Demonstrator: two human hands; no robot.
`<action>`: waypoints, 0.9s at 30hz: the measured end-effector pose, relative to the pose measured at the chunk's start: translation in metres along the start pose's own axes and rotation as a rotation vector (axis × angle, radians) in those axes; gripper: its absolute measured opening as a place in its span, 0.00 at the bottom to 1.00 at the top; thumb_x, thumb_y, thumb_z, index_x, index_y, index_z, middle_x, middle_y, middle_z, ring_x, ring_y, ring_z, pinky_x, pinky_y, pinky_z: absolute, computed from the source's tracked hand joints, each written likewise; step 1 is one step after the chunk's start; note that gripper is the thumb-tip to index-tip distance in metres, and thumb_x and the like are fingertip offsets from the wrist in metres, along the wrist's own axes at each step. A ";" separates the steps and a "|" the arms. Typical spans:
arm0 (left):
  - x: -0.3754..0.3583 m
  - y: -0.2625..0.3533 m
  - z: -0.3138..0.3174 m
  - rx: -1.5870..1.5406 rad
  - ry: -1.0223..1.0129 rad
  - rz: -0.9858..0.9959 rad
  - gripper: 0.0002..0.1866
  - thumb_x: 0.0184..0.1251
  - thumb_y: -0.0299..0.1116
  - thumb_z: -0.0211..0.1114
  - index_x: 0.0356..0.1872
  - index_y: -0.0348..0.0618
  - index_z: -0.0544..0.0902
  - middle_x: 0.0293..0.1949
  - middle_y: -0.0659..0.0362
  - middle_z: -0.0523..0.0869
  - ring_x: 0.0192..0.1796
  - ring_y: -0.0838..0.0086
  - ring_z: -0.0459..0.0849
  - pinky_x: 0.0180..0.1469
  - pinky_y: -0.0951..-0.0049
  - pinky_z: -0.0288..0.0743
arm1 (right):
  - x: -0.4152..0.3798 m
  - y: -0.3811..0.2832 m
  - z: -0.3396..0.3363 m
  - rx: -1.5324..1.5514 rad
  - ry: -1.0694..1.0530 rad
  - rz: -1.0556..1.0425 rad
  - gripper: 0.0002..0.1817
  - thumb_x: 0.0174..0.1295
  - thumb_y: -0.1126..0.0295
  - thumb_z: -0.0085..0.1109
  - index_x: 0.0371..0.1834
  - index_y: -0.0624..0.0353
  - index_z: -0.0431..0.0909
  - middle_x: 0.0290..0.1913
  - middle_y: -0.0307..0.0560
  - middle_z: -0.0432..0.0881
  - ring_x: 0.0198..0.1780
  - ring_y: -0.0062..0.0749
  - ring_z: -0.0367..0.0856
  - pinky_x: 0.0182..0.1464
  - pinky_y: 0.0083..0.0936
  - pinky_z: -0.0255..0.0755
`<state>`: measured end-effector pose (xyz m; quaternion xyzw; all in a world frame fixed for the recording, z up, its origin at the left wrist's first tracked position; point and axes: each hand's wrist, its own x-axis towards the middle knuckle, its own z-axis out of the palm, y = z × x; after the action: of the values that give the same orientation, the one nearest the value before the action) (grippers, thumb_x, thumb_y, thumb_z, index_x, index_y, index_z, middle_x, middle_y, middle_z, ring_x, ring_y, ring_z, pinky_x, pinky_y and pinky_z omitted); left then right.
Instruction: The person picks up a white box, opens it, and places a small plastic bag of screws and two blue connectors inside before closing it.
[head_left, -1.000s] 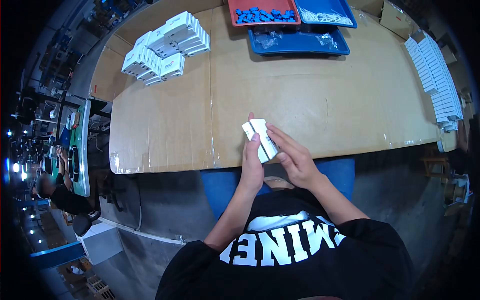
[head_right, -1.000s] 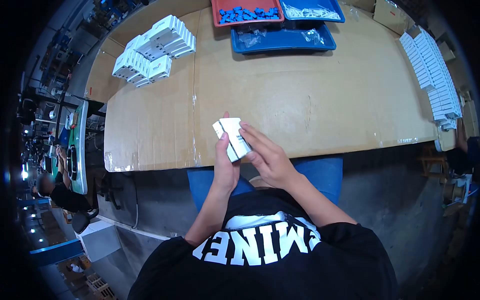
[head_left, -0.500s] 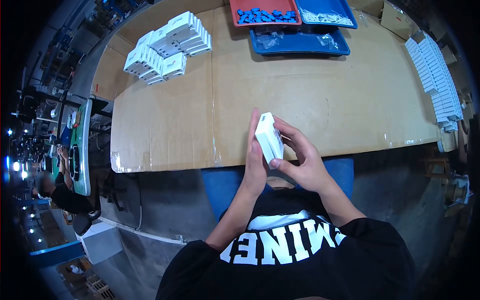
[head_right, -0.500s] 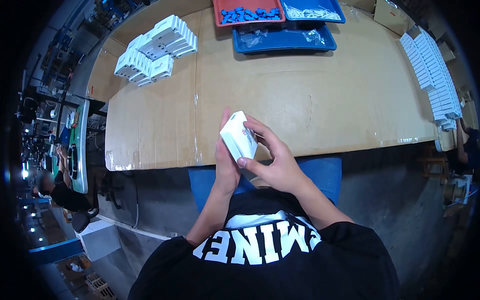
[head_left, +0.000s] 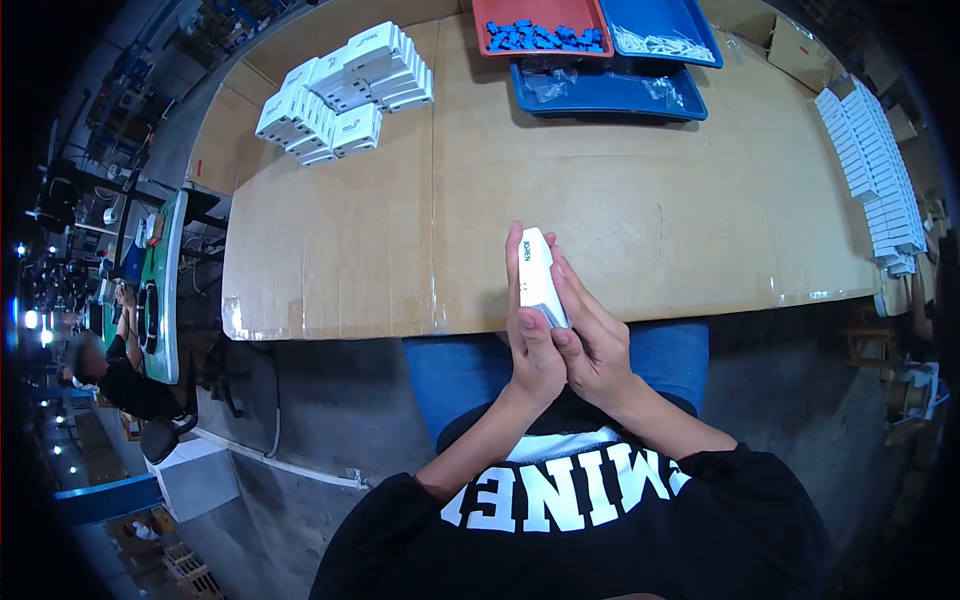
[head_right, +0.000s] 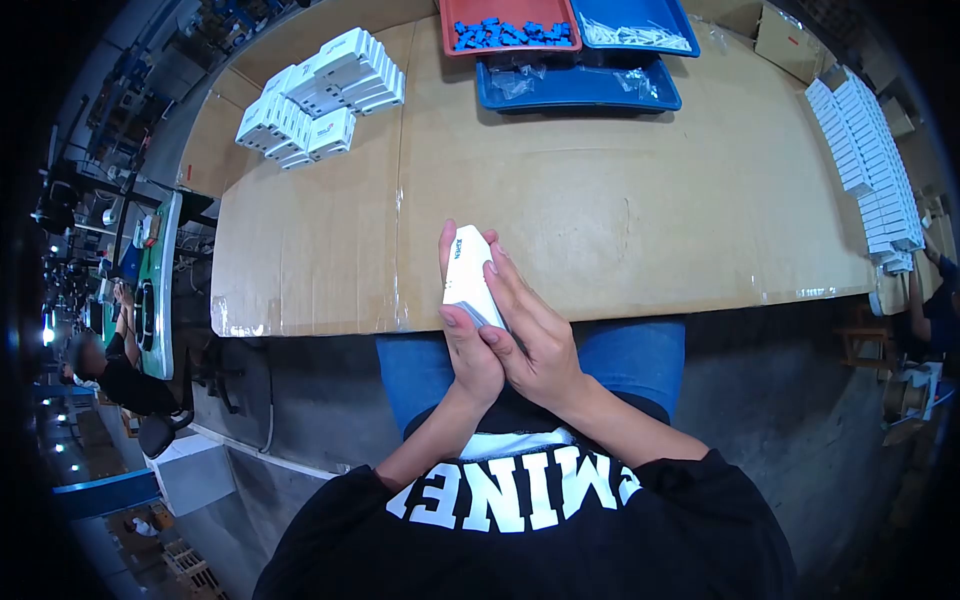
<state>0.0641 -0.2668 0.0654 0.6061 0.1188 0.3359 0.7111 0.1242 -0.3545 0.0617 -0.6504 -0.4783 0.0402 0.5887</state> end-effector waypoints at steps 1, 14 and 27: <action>-0.002 0.000 0.001 -0.002 0.002 -0.005 0.56 0.73 0.78 0.33 0.84 0.38 0.40 0.78 0.39 0.62 0.81 0.56 0.61 0.80 0.60 0.54 | -0.001 0.000 0.000 -0.009 0.007 -0.024 0.30 0.76 0.63 0.59 0.75 0.70 0.70 0.75 0.73 0.68 0.74 0.64 0.72 0.69 0.40 0.73; -0.008 -0.010 0.003 -0.127 0.038 -0.088 0.57 0.71 0.80 0.36 0.85 0.44 0.42 0.77 0.42 0.62 0.80 0.57 0.61 0.80 0.59 0.52 | -0.015 0.009 0.004 -0.064 0.039 -0.008 0.26 0.78 0.66 0.54 0.72 0.74 0.71 0.71 0.76 0.72 0.69 0.67 0.76 0.65 0.42 0.77; 0.002 -0.030 -0.023 0.126 -0.036 0.069 0.60 0.57 0.66 0.56 0.84 0.39 0.44 0.76 0.42 0.61 0.72 0.58 0.68 0.75 0.59 0.58 | 0.003 0.010 -0.001 0.729 0.047 0.608 0.33 0.81 0.49 0.50 0.75 0.64 0.63 0.73 0.59 0.70 0.75 0.41 0.68 0.75 0.38 0.64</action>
<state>0.0620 -0.2488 0.0322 0.6595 0.1057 0.3411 0.6615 0.1321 -0.3514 0.0559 -0.5128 -0.2076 0.3608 0.7508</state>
